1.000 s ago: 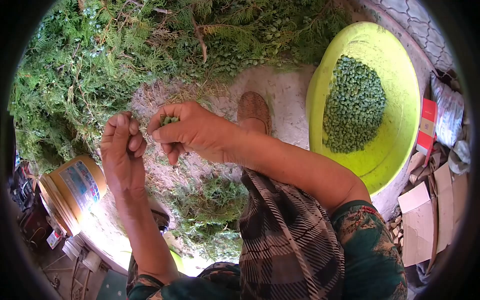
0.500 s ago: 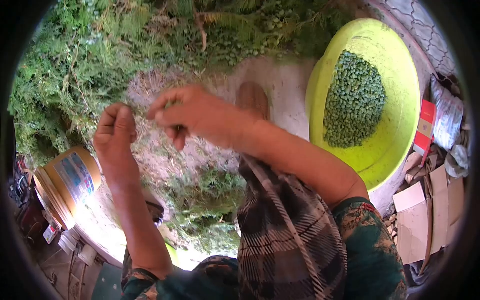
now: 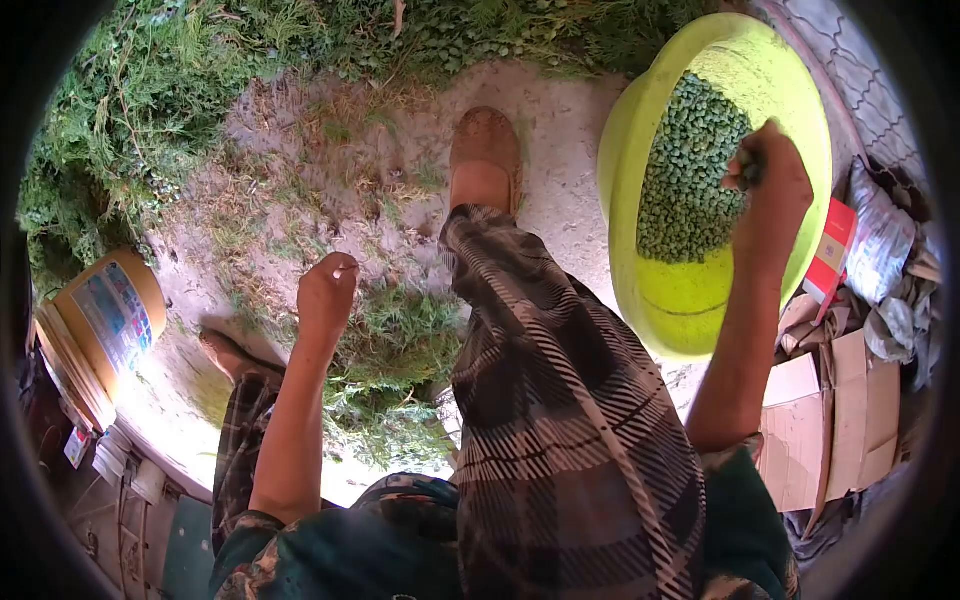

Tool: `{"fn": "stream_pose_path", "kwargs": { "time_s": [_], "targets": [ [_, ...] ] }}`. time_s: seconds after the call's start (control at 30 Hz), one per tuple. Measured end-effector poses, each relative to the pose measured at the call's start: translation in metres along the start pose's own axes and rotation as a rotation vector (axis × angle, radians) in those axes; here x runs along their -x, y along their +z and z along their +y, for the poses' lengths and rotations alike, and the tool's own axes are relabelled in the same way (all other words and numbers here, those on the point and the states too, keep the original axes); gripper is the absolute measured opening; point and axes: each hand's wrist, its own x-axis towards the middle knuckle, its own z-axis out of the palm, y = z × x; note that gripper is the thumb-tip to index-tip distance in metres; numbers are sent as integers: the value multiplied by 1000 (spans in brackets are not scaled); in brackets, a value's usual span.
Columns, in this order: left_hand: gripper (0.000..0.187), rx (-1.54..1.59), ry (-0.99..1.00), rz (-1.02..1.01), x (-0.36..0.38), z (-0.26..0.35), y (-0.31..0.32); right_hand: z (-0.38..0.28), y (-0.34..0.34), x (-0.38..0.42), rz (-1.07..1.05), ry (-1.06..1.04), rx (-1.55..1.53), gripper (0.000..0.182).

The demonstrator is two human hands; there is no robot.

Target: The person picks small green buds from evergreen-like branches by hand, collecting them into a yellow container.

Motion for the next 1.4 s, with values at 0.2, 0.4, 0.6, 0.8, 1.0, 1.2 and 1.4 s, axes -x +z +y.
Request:
{"fn": "stream_pose_path", "kwargs": {
  "time_s": [0.2, 0.4, 0.6, 0.8, 1.0, 1.2, 1.4],
  "targets": [
    [12, 10, -5, 22, 7, -10, 9, -23, 14, 50, 106, -335, 243, 15],
    [13, 45, 246, -76, 23, 14, 51, -38, 116, 95, -1034, 83, -86, 17],
    [10, -186, 370, 19, 20, 19, 86, 1, 183, 82, -1104, -40, -60, 14],
    [10, -175, 315, 53, 20, 15, 68, 4, 221, 82, -1250, 116, -165, 21],
    [8, 757, -49, 256, 7, 63, -26, 26, 264, 89, -1474, 393, -125, 41],
    [18, 562, -12, 412, -55, 16, -65, 15, 271, 86, -1466, 741, -369, 38],
    [19, -106, -54, 527, -127, -44, -55, 9, 278, 90, -1402, 702, -291, 31]
  ]
}}
